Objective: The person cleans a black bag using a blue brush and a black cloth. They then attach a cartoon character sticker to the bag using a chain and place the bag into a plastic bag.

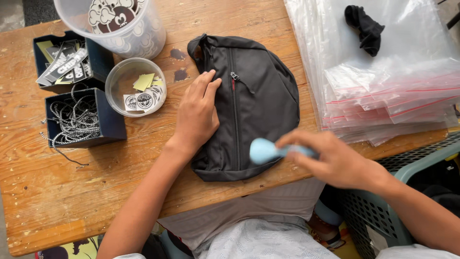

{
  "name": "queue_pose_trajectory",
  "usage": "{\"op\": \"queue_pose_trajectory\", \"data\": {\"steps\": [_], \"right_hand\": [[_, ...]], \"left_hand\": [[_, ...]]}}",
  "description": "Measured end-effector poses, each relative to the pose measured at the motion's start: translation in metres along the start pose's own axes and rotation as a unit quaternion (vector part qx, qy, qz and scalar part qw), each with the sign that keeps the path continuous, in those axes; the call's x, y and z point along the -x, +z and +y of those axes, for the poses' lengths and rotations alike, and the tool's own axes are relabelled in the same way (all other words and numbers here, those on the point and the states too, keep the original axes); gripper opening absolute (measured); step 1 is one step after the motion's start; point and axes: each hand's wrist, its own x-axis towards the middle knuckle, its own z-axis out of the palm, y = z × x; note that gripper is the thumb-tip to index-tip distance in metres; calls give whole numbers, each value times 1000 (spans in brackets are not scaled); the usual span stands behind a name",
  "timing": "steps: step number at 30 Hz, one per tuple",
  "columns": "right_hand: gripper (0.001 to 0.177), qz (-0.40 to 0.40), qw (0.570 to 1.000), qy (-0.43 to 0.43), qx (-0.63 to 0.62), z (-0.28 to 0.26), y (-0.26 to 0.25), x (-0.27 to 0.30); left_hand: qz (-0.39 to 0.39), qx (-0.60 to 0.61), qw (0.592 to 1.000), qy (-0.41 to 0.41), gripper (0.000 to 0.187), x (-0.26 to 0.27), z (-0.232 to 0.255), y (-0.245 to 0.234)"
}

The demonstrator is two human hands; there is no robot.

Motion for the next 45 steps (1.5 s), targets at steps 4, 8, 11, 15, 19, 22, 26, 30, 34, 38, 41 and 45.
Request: {"op": "queue_pose_trajectory", "data": {"steps": [4, 8, 11, 15, 19, 22, 26, 30, 34, 38, 41, 45], "right_hand": [[29, 68, 997, 2, 32, 18, 13, -5], [22, -98, 993, -10, -57, -27, -11, 7], [25, -2, 996, -16, -83, -15, -24, 13], [27, 140, 984, 6, -115, 20, -26, 11], [27, 182, 973, 5, -142, 30, -26, 2], [29, 208, 964, 7, -164, 30, -31, -2], [29, 198, 972, 126, 9, -14, -51, -7], [32, 144, 956, 218, 135, -37, -71, -41], [27, 174, 961, 194, 94, -38, -79, -77], [20, 149, 976, 146, 59, -24, -75, -98], [18, 141, 977, 142, 73, -21, -71, -91], [17, 52, 957, 258, 122, -11, -57, -50]], "left_hand": [[-35, -144, 989, 28, 43, -20, 9, -2], [-33, -188, 982, 5, 36, -54, 39, -1], [8, -106, 991, 78, 37, -80, 57, 16], [-14, -17, 990, 141, 38, -89, 49, 60], [0, -11, 989, 145, 35, -88, 48, 65], [-10, -16, 992, 123, 24, -86, 51, 60], [7, 7, 993, 119, 28, -86, 51, 59], [45, 63, 989, 127, 28, -85, 50, 54], [78, 129, 978, 143, 15, -87, 52, 42], [88, 155, 976, 127, 14, -83, 53, 44], [85, 152, 978, 117, 14, -84, 52, 45], [82, 153, 978, 117, 17, -83, 52, 44]]}}
